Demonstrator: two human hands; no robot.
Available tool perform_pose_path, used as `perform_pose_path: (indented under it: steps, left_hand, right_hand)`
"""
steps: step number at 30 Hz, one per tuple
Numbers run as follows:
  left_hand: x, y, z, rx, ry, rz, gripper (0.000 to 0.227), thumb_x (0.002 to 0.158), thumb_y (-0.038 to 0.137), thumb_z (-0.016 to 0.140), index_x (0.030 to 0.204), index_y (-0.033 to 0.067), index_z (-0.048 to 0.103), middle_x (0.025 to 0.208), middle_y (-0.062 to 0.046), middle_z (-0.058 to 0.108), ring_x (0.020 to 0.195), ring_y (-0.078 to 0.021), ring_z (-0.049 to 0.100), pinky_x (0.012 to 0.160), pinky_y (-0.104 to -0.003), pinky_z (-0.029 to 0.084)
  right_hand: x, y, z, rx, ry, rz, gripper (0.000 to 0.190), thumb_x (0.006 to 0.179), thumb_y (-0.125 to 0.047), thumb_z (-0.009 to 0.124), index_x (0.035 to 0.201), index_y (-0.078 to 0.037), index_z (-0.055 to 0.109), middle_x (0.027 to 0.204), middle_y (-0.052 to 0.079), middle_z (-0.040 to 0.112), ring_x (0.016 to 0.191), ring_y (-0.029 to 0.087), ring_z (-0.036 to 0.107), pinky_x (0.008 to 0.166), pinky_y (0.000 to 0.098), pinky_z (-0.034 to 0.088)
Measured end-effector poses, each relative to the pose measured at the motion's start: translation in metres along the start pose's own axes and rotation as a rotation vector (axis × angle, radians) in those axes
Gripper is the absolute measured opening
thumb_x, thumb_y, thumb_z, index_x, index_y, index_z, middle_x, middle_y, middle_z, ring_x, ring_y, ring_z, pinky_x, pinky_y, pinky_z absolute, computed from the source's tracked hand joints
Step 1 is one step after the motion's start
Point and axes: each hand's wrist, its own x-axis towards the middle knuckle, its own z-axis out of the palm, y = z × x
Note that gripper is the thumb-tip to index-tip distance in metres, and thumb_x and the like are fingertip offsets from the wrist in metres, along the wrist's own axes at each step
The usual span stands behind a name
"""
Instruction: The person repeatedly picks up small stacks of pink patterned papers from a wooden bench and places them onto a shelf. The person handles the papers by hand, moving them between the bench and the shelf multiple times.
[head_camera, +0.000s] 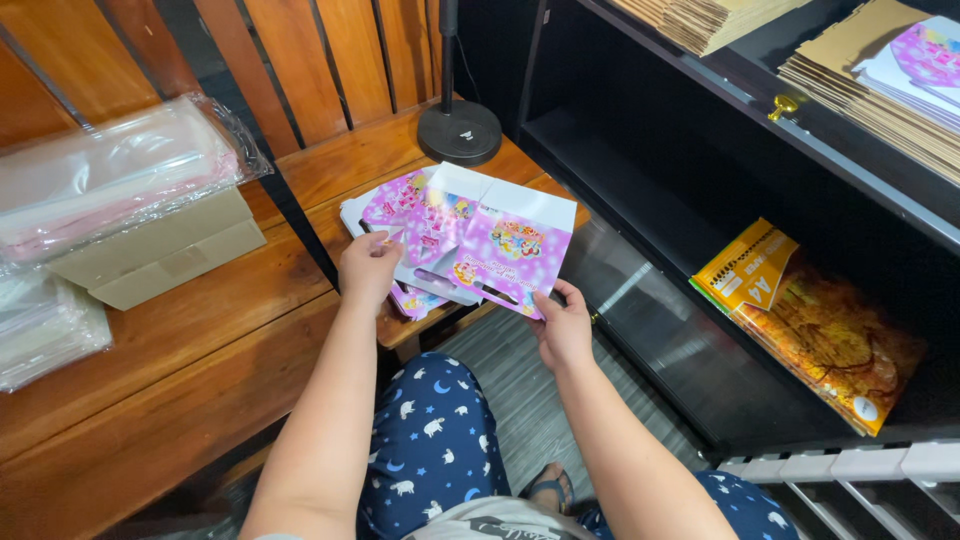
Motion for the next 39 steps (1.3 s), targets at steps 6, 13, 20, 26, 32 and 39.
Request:
perform_pose_path:
  steps: [6, 13, 20, 26, 32, 39]
  left_hand:
    - [-0.006, -0.003, -0.007, -0.332, -0.102, -0.055, 0.037, 0.087, 0.028, 0.084, 0.118, 0.0088, 0.077, 0.116, -0.016, 0.074, 0.109, -0.0283, 0.071, 0.084, -0.04, 0.059]
    - [-0.065, 0.06, -0.022, -0.568, -0.295, -0.098, 0.054, 0.091, 0.019, 0.081, 0.137, -0.0041, 0.061, 0.1, -0.009, 0.062, 0.075, -0.0156, 0.07, 0.061, -0.026, 0.062]
    - [-0.086, 0.087, 0.0, -0.659, -0.374, 0.003, 0.036, 0.093, 0.01, 0.074, 0.126, -0.0044, 0.066, 0.084, -0.008, 0.062, 0.058, -0.0181, 0.072, 0.048, -0.019, 0.058]
    - [-0.106, 0.126, 0.024, -0.744, -0.462, 0.07, 0.034, 0.094, 0.011, 0.072, 0.126, -0.0026, 0.067, 0.077, -0.01, 0.064, 0.055, -0.0207, 0.072, 0.047, -0.022, 0.06]
    - [-0.145, 0.209, 0.031, -0.767, -0.57, 0.153, 0.04, 0.094, 0.01, 0.073, 0.13, -0.0037, 0.067, 0.076, -0.014, 0.066, 0.052, -0.0231, 0.07, 0.044, -0.025, 0.058]
    - [-0.167, 0.293, 0.08, -0.803, -0.691, 0.266, 0.047, 0.094, 0.008, 0.07, 0.139, -0.004, 0.061, 0.084, -0.015, 0.071, 0.061, -0.0214, 0.073, 0.051, -0.024, 0.061]
  right_hand:
    - [-0.004, -0.018, -0.005, 0.039, -0.031, -0.005, 0.037, 0.094, -0.002, 0.072, 0.128, -0.009, 0.059, 0.102, 0.017, 0.067, 0.075, 0.024, 0.074, 0.064, 0.0307, 0.068]
    - [-0.024, -0.072, -0.02, 0.045, -0.094, -0.065, 0.038, 0.095, -0.001, 0.069, 0.13, -0.008, 0.058, 0.101, 0.018, 0.068, 0.076, 0.024, 0.075, 0.064, 0.0313, 0.067]
    - [-0.061, -0.148, -0.05, 0.083, -0.181, -0.165, 0.037, 0.095, 0.002, 0.067, 0.13, -0.007, 0.058, 0.095, 0.018, 0.07, 0.073, 0.026, 0.076, 0.062, 0.0318, 0.068]
    - [-0.083, -0.199, -0.09, 0.065, -0.111, -0.303, 0.036, 0.093, 0.004, 0.066, 0.128, -0.007, 0.062, 0.095, 0.017, 0.07, 0.07, 0.023, 0.075, 0.061, 0.0323, 0.068]
    - [-0.11, -0.261, -0.115, 0.063, 0.009, -0.478, 0.035, 0.093, 0.004, 0.068, 0.127, -0.004, 0.064, 0.096, 0.018, 0.071, 0.072, 0.023, 0.075, 0.062, 0.0331, 0.068]
    - [-0.121, -0.327, -0.145, 0.103, 0.127, -0.66, 0.034, 0.094, 0.002, 0.07, 0.128, 0.002, 0.063, 0.094, 0.017, 0.071, 0.074, 0.021, 0.075, 0.066, 0.0288, 0.069]
